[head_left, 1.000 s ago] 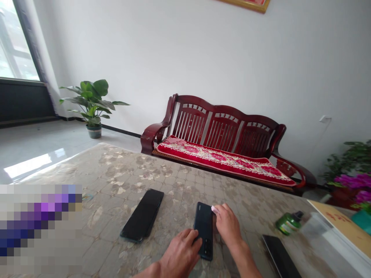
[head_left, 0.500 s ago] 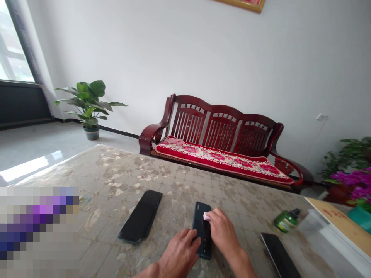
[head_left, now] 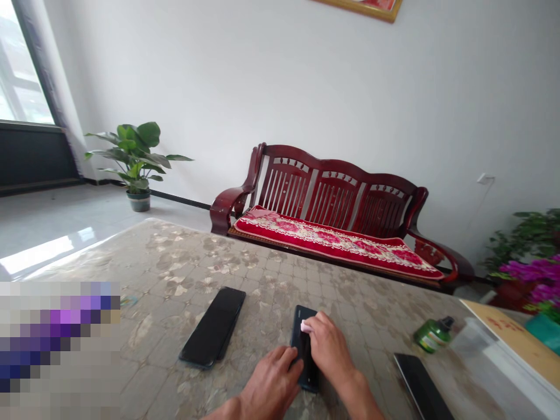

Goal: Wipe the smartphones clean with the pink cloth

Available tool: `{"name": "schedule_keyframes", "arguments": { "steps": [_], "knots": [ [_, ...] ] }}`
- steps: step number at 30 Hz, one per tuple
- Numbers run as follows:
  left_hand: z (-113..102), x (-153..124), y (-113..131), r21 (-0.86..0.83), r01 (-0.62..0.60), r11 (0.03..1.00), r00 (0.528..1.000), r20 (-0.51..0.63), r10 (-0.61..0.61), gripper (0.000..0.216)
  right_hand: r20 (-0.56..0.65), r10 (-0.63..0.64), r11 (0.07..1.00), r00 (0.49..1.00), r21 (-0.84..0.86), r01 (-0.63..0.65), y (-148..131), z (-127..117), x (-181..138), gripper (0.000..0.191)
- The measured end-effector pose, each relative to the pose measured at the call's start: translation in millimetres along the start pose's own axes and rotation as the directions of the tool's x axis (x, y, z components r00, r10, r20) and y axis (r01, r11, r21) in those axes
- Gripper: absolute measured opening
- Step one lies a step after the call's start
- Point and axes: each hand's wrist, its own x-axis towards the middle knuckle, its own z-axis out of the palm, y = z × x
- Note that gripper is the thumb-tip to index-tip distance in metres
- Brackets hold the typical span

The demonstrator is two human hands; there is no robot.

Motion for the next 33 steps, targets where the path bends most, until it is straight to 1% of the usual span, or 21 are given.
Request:
{"name": "schedule_keyframes", "arguments": {
  "steps": [2,5,6,12,14,18,20,25,27,31,33],
  "knots": [
    [0.6,1.3,0.0,0.001,0.008,1.000,1.000,0.001,-0.008,0.015,0.017,-0.020,1.000,1.000,0.007,0.019,-6.7,1.6,0.4,0.032],
    [0.8,2.9,0.4,-0.002,0.020,1.000,1.000,0.004,-0.020,0.010,0.063,-0.114,0.992,0.991,0.052,0.111,-16.0,4.3,-1.5,0.032],
    [0.6,3.0,0.5,-0.004,0.020,1.000,1.000,0.005,-0.020,0.008,0.069,-0.126,0.991,0.990,0.061,0.122,-17.3,5.3,-1.6,0.032],
    [0.8,0.2,0.2,-0.021,0.017,1.000,1.000,-0.011,-0.018,0.018,-0.012,-0.018,0.998,1.000,0.053,0.019,-11.2,7.7,6.1,0.031],
    [1.5,0.2,0.2,-0.018,0.018,1.000,1.000,-0.013,-0.018,0.016,0.001,-0.031,0.998,1.000,0.057,0.031,-11.2,6.2,5.6,0.032],
    [1.0,1.4,1.0,-0.018,0.013,1.000,0.999,-0.034,-0.013,0.012,0.066,-0.114,0.990,0.991,0.090,0.108,-12.5,2.2,0.1,0.034],
    [-0.2,1.5,1.3,-0.022,0.013,1.000,0.999,-0.032,-0.014,0.013,0.069,-0.111,0.989,0.991,0.104,0.104,-10.5,1.5,-0.2,0.034],
    [-1.2,0.8,0.3,-0.014,0.016,1.000,1.000,0.004,-0.016,0.015,0.011,-0.024,0.998,1.000,0.058,0.024,-4.0,2.5,5.4,0.032],
    [0.0,1.4,-0.4,-0.013,0.017,1.000,1.000,0.004,-0.017,0.015,0.021,-0.035,0.997,0.999,0.062,0.034,-4.4,2.2,4.7,0.032],
    [2.9,3.1,-1.8,-0.019,0.018,1.000,1.000,-0.020,-0.018,0.014,0.078,-0.115,0.988,0.990,0.113,0.106,-7.5,-0.3,-1.6,0.033],
    [3.5,3.0,-2.1,-0.013,0.015,1.000,1.000,-0.022,-0.015,0.016,0.084,-0.120,0.985,0.989,0.132,0.109,-7.9,-1.5,-3.1,0.033]
  ]
}}
